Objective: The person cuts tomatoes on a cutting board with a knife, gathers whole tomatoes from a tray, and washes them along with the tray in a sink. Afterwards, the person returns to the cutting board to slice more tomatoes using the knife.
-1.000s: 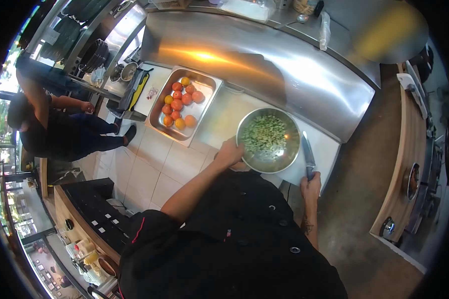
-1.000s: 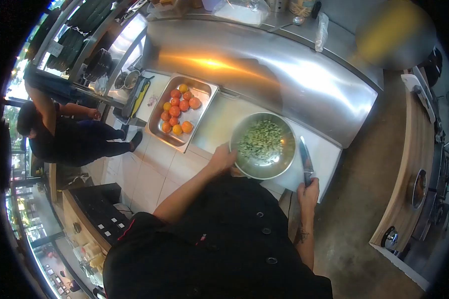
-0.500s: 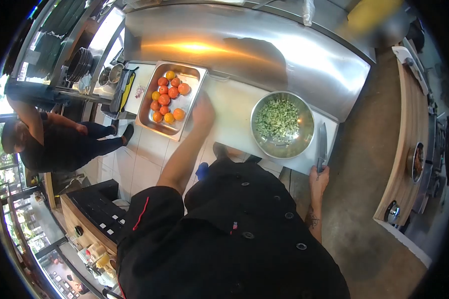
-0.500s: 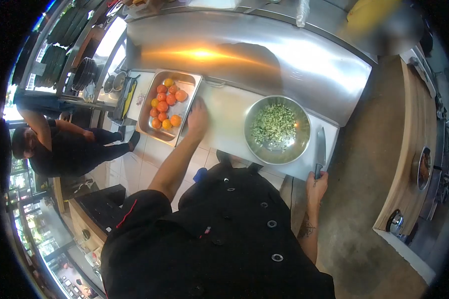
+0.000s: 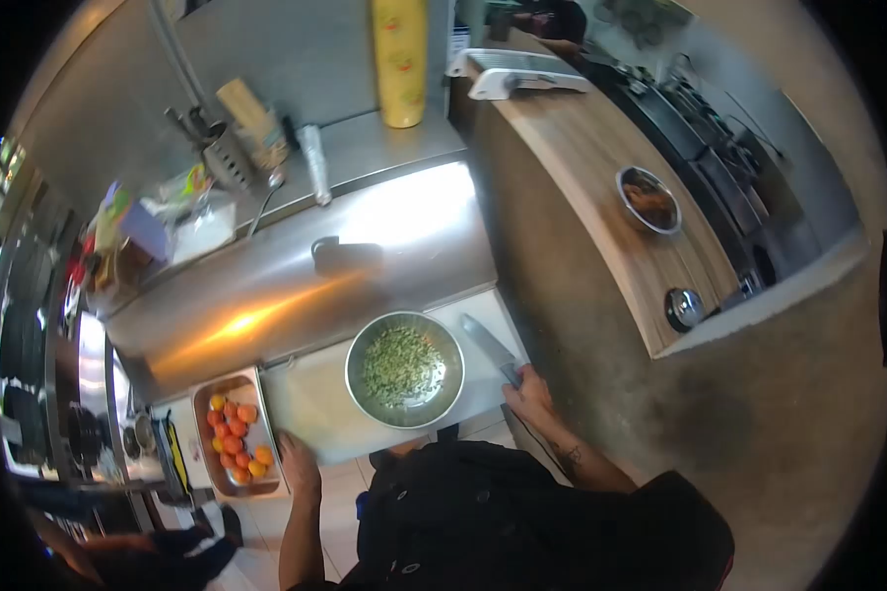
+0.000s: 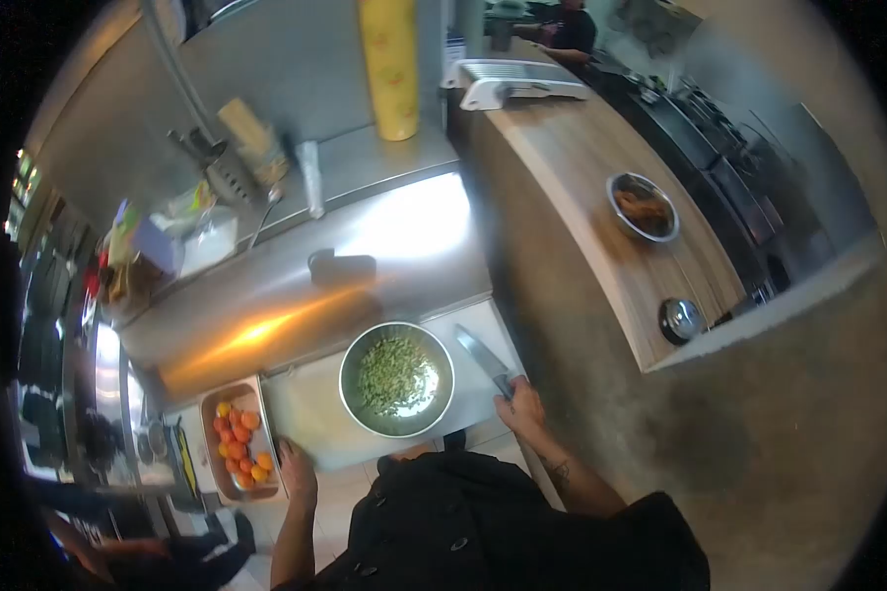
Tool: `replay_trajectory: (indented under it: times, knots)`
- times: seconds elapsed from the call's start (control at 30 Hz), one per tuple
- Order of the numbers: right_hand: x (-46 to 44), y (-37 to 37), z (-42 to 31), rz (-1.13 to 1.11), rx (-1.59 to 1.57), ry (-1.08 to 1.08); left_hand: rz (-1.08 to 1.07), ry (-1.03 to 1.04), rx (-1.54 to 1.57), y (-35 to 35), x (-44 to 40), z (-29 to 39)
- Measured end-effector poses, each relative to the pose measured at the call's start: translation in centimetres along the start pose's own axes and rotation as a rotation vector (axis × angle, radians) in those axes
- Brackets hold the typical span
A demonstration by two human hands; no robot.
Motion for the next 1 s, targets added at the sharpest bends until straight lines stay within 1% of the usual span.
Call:
replay_trajectory:
  times: [0.03,0.07,0.1,0.13,0.2,0.23,0.27,0.3,0.37,0.43,0.47,0.5,0.57,0.6,0.63,0.67,0.7,0.8,0.93,1.0]
  knots:
    - [0.0,-0.4,-0.7,-0.057,-0.015,-0.002,0.011,0.034,-0.003,-0.1,0.1,0.1]
    - [-0.2,-0.9,-1.3,-0.069,-0.057,-0.12,0.06,0.099,-0.14,0.0,0.4,0.3]
    - [-0.4,-1.1,-0.8,-0.045,-0.067,-0.1,0.112,0.158,-0.277,0.2,0.6,0.6]
    - [-1.0,-0.8,-0.7,-0.052,-0.033,-0.103,0.126,0.183,-0.279,0.2,0.5,0.7]
    - [-2.0,0.1,-0.1,-0.041,-0.009,-0.104,-0.004,0.065,-0.176,1.2,-0.3,-0.4]
    - [-2.1,0.8,0.0,-0.02,-0.013,-0.146,0.01,0.075,-0.178,1.2,-0.4,-0.6]
    - [-2.5,1.3,0.0,0.002,-0.014,-0.193,-0.022,0.034,-0.144,1.6,-0.8,-1.0]
    - [-2.8,2.0,0.5,0.012,-0.019,-0.197,-0.057,-0.008,-0.11,1.8,-1.1,-1.2]
    - [-2.6,2.7,0.7,0.09,-0.036,-0.315,-0.058,-0.018,-0.096,1.9,-1.3,-0.3]
    - [-1.9,3.2,0.7,0.1,-0.05,-0.281,-0.13,-0.052,-0.245,3.3,-1.3,-0.5]
    - [-1.5,3.5,0.6,0.135,0.044,-0.288,-0.102,-0.037,-0.382,5.3,-1.5,-1.6]
    - [-1.3,3.7,0.5,0.169,0.141,-0.294,-0.096,-0.028,-0.387,4.8,-1.8,-1.5]
    - [-0.2,3.1,-0.5,0.171,0.171,-0.254,-0.204,0.124,-0.62,3.3,-1.1,-0.2]
    - [0.1,2.9,-0.8,0.168,0.208,-0.223,-0.363,0.066,-0.543,1.1,-1.2,0.7]
    - [0.2,3.0,-0.8,0.172,0.209,-0.222,-0.36,0.069,-0.541,2.2,-1.3,-0.2]
    - [0.2,3.0,-0.6,0.177,0.18,-0.209,-0.344,0.13,-0.628,4.1,-1.2,-1.2]
    - [0.3,2.9,-0.7,0.184,0.151,-0.194,-0.327,0.193,-0.715,4.3,-1.2,-1.2]
    - [1.1,2.6,-1.0,0.222,0.102,-0.185,-0.305,0.186,-0.784,5.0,-0.9,-1.3]
    - [1.7,3.0,-1.3,0.273,0.061,-0.165,-0.29,0.239,-0.878,6.0,-0.8,-2.2]
    - [2.2,3.1,-1.4,0.296,0.011,-0.176,-0.275,0.368,-0.978,6.7,-0.2,-2.7]
Point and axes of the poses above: each hand's wrist, its own x-axis away from the middle knuckle, its own y-axis out of the palm, z = x × y, the point moved 7 cm from there along -x, towards the middle knuckle, and after that the axes turned 1 degree about -y, right-handed, at the moved point
